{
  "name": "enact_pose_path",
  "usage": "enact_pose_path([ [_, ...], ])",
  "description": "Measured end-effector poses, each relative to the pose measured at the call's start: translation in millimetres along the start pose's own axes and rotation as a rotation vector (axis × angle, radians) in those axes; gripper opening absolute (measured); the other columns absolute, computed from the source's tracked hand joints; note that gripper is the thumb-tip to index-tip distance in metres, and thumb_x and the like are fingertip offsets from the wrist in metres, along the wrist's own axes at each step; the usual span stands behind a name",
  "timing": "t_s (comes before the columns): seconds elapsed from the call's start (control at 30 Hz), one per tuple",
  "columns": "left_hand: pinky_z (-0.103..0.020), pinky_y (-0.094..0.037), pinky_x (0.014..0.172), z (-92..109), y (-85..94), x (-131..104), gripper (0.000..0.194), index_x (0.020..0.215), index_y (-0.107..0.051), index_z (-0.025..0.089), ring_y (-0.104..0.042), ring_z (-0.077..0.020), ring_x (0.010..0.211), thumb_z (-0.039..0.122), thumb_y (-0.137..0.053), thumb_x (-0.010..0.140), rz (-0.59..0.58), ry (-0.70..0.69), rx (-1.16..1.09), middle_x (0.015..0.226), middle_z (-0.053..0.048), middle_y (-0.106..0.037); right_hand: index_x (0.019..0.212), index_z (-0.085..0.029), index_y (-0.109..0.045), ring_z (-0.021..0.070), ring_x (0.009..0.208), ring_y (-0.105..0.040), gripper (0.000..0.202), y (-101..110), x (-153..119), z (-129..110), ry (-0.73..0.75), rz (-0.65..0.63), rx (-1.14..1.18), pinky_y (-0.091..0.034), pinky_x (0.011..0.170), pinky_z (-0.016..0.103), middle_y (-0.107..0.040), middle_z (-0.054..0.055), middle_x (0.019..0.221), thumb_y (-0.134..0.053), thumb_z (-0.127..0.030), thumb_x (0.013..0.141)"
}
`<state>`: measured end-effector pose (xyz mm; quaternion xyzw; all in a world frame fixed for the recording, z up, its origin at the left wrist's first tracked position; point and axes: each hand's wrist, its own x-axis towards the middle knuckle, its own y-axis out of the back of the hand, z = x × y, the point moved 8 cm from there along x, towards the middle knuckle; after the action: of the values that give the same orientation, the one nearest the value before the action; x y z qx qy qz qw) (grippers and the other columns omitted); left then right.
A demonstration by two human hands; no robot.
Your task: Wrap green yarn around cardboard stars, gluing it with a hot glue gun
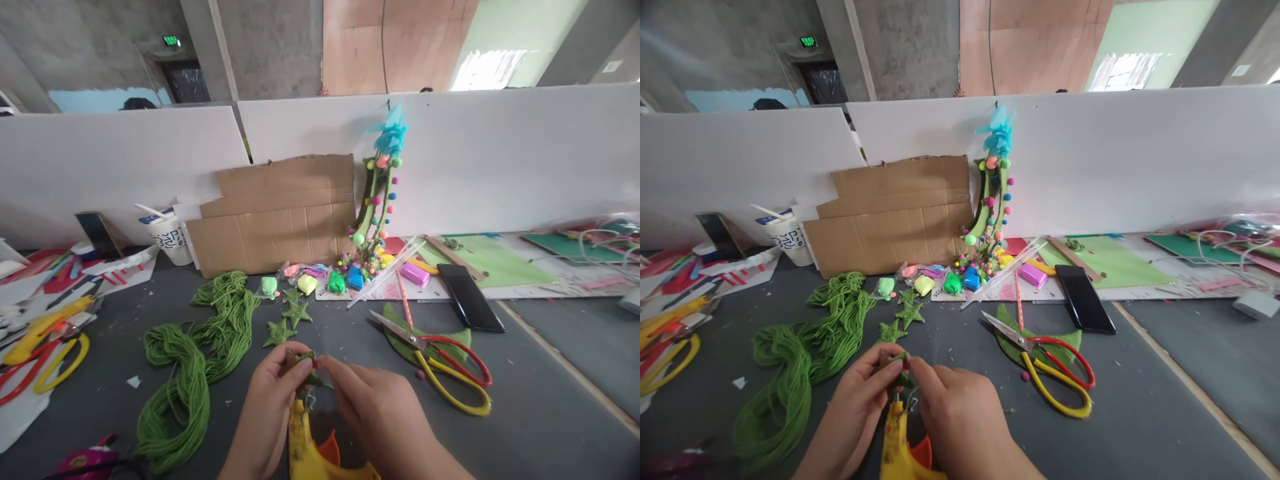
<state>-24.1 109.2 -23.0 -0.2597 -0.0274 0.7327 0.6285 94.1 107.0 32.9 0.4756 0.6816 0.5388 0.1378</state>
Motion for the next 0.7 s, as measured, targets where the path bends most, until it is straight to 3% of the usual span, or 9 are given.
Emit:
enact_pose_path([
  [0.17,-0.022,-0.037,0.061,3,1.2,-1,0.009,0.077,-0.062,0.020,-0.044,-0.0112,0.063,0.024,-0.068,0.071,0.018,-0.051,0.101,0.064,0.004,-0.051,0.087,-0.019,-0.063,0.0161,0.054,-0.052,0.029,15,2,-12,0.106,0.113,-0.076,-0.032,0.050,0.026,-0.056,0.002,0.062,-0.038,-0.005,0.084],
  [0.33,-0.022,-0.036,0.058,3,3.3,1,0.011,0.076,-0.061,0.019,-0.042,-0.0118,0.062,0.026,-0.067,0.071,0.027,-0.095,0.258,0.062,0.005,-0.049,0.067,-0.020,-0.056,0.0140,0.050,-0.042,0.026,24,2,-15,0.155,0.145,-0.072,-0.027,0.047,0.026,-0.048,0.000,0.060,-0.040,-0.004,0.081],
  [0.53,-0.022,-0.034,0.058,2,3.1,2,0.013,0.078,-0.060,0.019,-0.041,-0.0119,0.062,0.029,-0.066,0.072,0.020,-0.120,0.415,0.063,0.006,-0.047,0.066,-0.018,-0.056,0.0149,0.052,-0.041,0.025,22,4,-17,0.249,0.101,-0.105,-0.024,0.047,0.028,-0.048,0.001,0.060,-0.042,-0.002,0.078],
  [0.7,-0.022,-0.033,0.056,7,0.1,0,0.011,0.077,-0.059,0.019,-0.040,-0.0121,0.060,0.029,-0.063,0.073,0.015,-0.137,0.549,0.061,0.006,-0.044,0.066,-0.017,-0.058,0.0132,0.051,-0.041,0.023,21,7,-11,0.200,0.006,-0.018,-0.023,0.047,0.027,-0.049,0.000,0.061,-0.044,-0.004,0.078],
])
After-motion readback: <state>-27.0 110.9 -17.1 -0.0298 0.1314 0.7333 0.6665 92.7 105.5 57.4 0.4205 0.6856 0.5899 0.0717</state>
